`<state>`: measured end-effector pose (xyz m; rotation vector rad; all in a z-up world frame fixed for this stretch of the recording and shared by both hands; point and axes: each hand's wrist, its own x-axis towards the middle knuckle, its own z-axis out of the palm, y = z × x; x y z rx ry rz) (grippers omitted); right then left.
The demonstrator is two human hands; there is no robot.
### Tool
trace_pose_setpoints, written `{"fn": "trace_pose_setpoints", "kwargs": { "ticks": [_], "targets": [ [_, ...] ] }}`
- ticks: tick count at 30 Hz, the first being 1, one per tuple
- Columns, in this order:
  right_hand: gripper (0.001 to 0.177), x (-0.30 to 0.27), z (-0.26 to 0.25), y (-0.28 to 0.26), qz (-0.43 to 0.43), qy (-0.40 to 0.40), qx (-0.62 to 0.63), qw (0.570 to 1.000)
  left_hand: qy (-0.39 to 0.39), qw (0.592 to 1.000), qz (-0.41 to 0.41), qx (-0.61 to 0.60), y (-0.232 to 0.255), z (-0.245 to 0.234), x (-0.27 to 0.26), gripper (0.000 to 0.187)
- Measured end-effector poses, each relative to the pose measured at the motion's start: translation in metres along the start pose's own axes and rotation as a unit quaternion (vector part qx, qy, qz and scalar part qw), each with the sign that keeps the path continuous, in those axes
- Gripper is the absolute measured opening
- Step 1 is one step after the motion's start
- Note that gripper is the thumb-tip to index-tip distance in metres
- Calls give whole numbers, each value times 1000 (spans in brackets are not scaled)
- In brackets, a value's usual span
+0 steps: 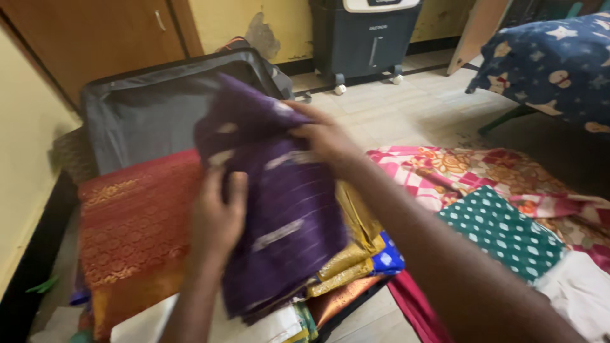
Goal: The person folds several garments by hand, including a purple patterned top, a white cloth, a green patterned textile, and a blue patterned garment, and places them into an open suitcase on the floor.
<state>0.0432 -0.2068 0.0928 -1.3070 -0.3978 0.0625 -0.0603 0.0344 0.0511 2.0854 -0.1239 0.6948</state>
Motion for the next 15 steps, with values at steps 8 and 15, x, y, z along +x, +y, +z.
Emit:
{"fn": "trace_pose_setpoints", "kwargs": {
  "ticks": [8, 15],
  "targets": [
    [43, -40, -67, 72, 234, 193, -179, 936, -87, 953, 39, 289, -28, 59, -10, 89],
    [37, -27, -35, 50, 56, 311, -353, 881, -66, 951, 28, 302, -31, 63, -17, 86]
  ]
}}
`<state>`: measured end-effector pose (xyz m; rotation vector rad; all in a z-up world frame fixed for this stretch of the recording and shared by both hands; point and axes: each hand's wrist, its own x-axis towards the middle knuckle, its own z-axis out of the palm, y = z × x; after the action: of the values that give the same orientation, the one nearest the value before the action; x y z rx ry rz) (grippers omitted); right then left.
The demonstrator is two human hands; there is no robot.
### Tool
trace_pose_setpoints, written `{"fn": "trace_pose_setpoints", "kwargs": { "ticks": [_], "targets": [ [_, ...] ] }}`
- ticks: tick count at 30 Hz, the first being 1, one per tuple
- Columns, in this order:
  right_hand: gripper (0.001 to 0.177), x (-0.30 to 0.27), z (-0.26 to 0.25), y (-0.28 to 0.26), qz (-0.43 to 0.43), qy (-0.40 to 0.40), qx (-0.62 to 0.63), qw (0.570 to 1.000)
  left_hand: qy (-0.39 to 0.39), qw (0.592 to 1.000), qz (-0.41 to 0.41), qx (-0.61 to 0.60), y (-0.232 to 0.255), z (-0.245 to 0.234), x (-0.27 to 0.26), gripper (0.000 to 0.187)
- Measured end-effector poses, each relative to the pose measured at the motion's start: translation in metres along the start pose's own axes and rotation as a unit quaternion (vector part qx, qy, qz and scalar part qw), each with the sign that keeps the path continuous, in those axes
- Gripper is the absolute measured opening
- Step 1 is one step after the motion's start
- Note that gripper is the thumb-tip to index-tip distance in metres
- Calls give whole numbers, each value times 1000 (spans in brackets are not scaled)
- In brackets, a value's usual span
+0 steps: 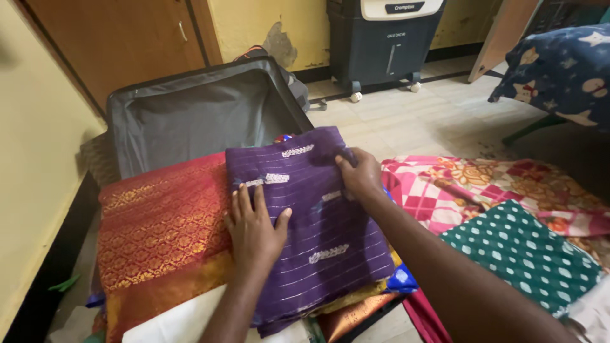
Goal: The person folds several garments by hand, including a purple patterned top, a white cloth, a green patterned textile, and a blue patterned garment, and places them into an open suitcase on the floor.
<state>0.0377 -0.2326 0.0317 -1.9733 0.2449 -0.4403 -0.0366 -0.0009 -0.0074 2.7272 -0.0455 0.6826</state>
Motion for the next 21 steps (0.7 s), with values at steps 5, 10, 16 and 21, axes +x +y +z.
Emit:
{"fn": "trace_pose_setpoints", "kwargs": {
  "ticks": [5, 10, 16, 21],
  "targets": [
    [46, -19, -1, -12, -46, 8, -187, 981, 32, 994, -108, 11, 10, 0, -10, 95],
    [53, -67, 27, -21, -362, 71, -166, 915, 23, 992, -122, -34, 2, 1, -8, 91],
    [46, -114, 105, -32, -365, -81, -195, 907, 157, 957, -96, -226, -47, 26, 3, 74],
    [59, -114, 127, -28, -353, -114, -231, 899, 48, 943, -163, -285, -78, 36, 1, 62]
  ]
}}
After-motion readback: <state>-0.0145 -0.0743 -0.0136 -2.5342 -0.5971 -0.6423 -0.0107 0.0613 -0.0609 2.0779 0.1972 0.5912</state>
